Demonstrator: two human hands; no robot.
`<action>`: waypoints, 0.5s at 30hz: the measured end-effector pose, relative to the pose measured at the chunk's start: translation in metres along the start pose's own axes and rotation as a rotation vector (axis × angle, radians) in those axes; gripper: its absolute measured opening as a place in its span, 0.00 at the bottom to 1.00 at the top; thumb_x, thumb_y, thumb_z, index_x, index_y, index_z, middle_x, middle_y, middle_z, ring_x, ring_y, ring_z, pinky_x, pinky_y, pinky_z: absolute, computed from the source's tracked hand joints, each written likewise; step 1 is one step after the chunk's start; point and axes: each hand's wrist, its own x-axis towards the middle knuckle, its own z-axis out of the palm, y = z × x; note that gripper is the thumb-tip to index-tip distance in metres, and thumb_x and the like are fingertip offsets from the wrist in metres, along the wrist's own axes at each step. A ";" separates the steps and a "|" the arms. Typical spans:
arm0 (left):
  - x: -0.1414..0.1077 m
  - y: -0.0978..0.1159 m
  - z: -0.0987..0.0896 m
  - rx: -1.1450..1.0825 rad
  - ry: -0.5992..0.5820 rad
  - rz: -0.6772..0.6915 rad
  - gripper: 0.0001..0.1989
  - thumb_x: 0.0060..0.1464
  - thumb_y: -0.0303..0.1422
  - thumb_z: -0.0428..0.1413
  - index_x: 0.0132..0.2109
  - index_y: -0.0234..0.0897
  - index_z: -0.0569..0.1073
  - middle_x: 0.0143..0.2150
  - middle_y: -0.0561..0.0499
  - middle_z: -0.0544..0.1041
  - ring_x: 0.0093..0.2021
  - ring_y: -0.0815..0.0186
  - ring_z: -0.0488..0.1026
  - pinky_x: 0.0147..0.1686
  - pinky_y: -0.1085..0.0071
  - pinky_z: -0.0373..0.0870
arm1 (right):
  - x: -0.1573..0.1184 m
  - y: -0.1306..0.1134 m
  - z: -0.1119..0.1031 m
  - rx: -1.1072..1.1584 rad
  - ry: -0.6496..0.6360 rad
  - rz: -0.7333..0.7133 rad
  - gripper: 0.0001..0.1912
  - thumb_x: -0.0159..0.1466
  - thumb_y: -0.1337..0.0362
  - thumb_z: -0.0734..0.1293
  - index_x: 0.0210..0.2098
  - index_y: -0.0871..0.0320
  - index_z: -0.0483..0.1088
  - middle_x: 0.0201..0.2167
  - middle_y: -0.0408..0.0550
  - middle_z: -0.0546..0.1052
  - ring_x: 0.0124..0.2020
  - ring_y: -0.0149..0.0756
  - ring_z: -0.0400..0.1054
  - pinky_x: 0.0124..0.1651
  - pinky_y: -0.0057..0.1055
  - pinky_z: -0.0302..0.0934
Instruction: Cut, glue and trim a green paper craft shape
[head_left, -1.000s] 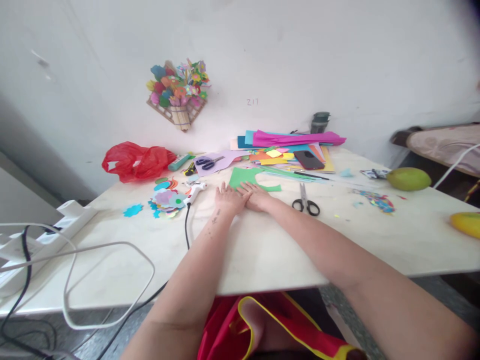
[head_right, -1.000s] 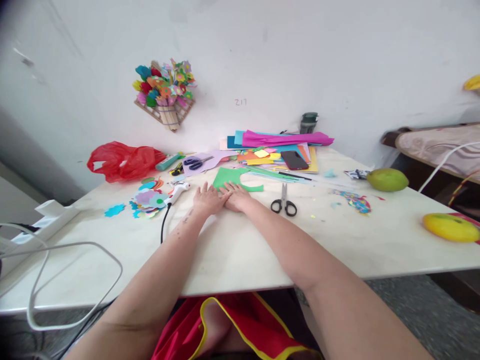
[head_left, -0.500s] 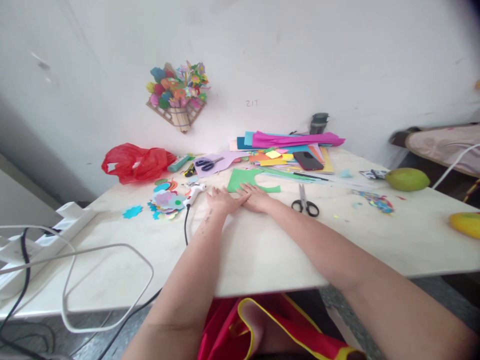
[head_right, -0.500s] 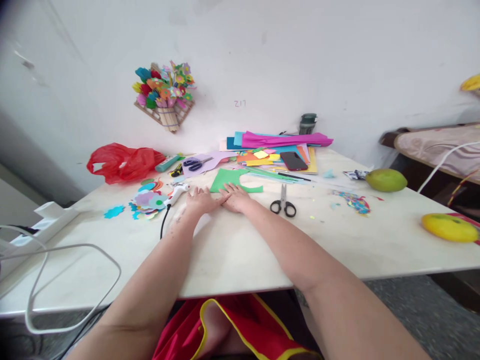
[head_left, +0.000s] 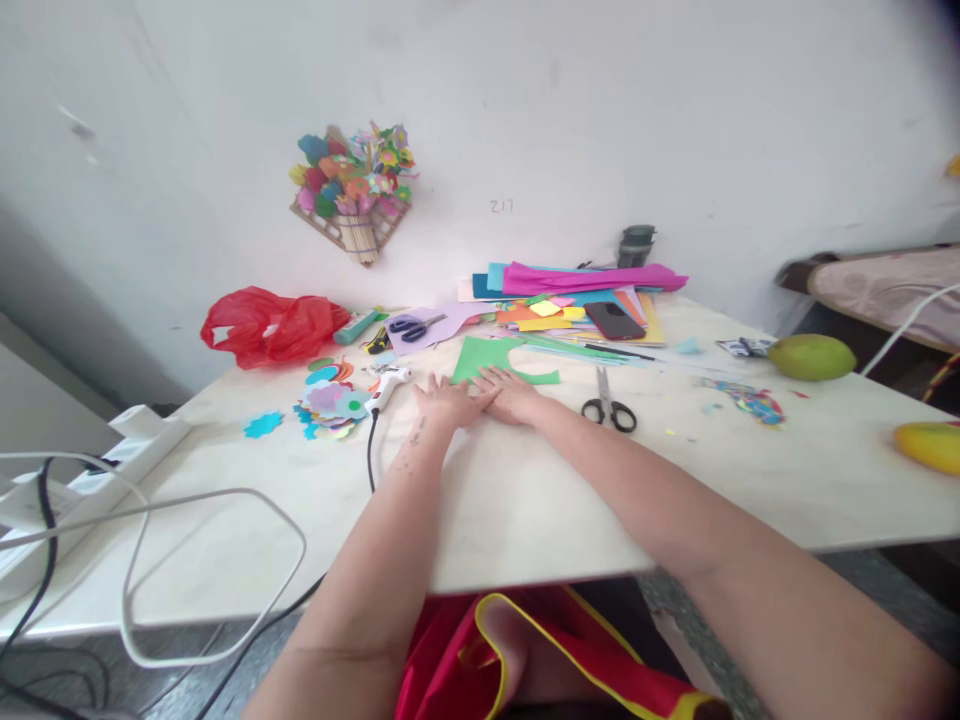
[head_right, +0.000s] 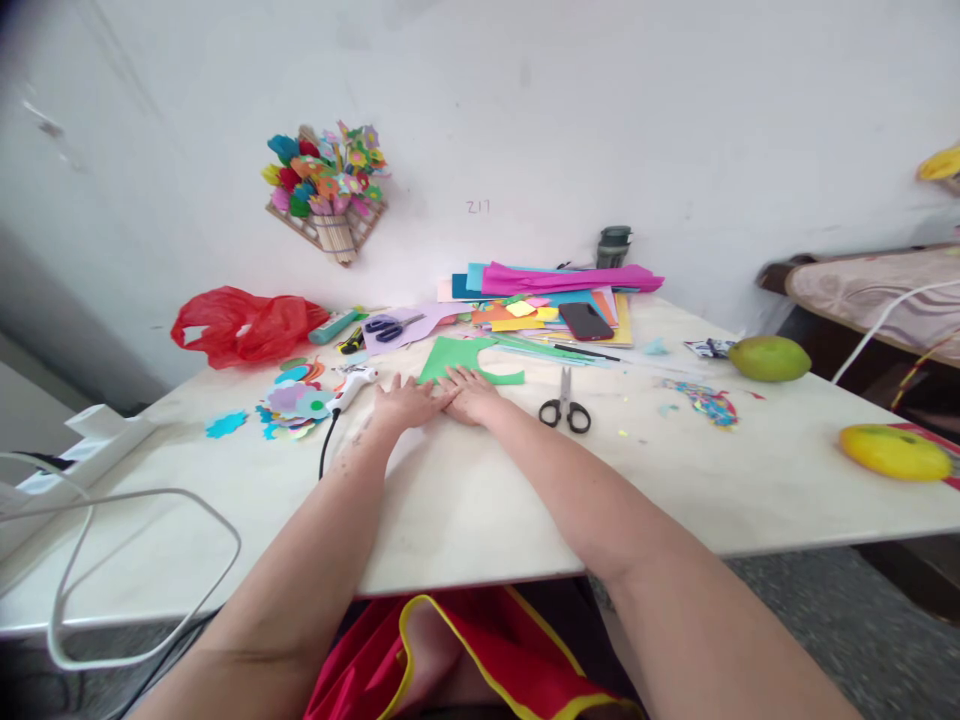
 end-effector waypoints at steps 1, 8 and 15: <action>-0.001 0.000 -0.001 -0.005 -0.004 -0.008 0.38 0.50 0.58 0.35 0.63 0.47 0.56 0.67 0.45 0.50 0.66 0.46 0.38 0.57 0.39 0.38 | 0.000 0.000 0.000 0.001 0.000 -0.001 0.34 0.65 0.49 0.47 0.66 0.60 0.45 0.67 0.48 0.41 0.67 0.43 0.32 0.65 0.41 0.31; 0.001 0.004 -0.002 -0.076 -0.046 -0.082 0.36 0.49 0.57 0.39 0.63 0.51 0.55 0.68 0.48 0.47 0.66 0.42 0.38 0.53 0.32 0.41 | -0.001 -0.001 -0.002 -0.007 -0.011 -0.004 0.34 0.65 0.50 0.46 0.66 0.61 0.44 0.67 0.50 0.41 0.67 0.43 0.32 0.65 0.41 0.31; 0.008 0.000 0.005 -0.124 0.011 -0.122 0.37 0.48 0.57 0.43 0.62 0.48 0.58 0.67 0.45 0.50 0.65 0.39 0.41 0.51 0.32 0.44 | -0.003 -0.001 -0.003 0.012 0.000 -0.002 0.33 0.65 0.50 0.48 0.66 0.59 0.44 0.67 0.48 0.41 0.67 0.42 0.33 0.65 0.40 0.32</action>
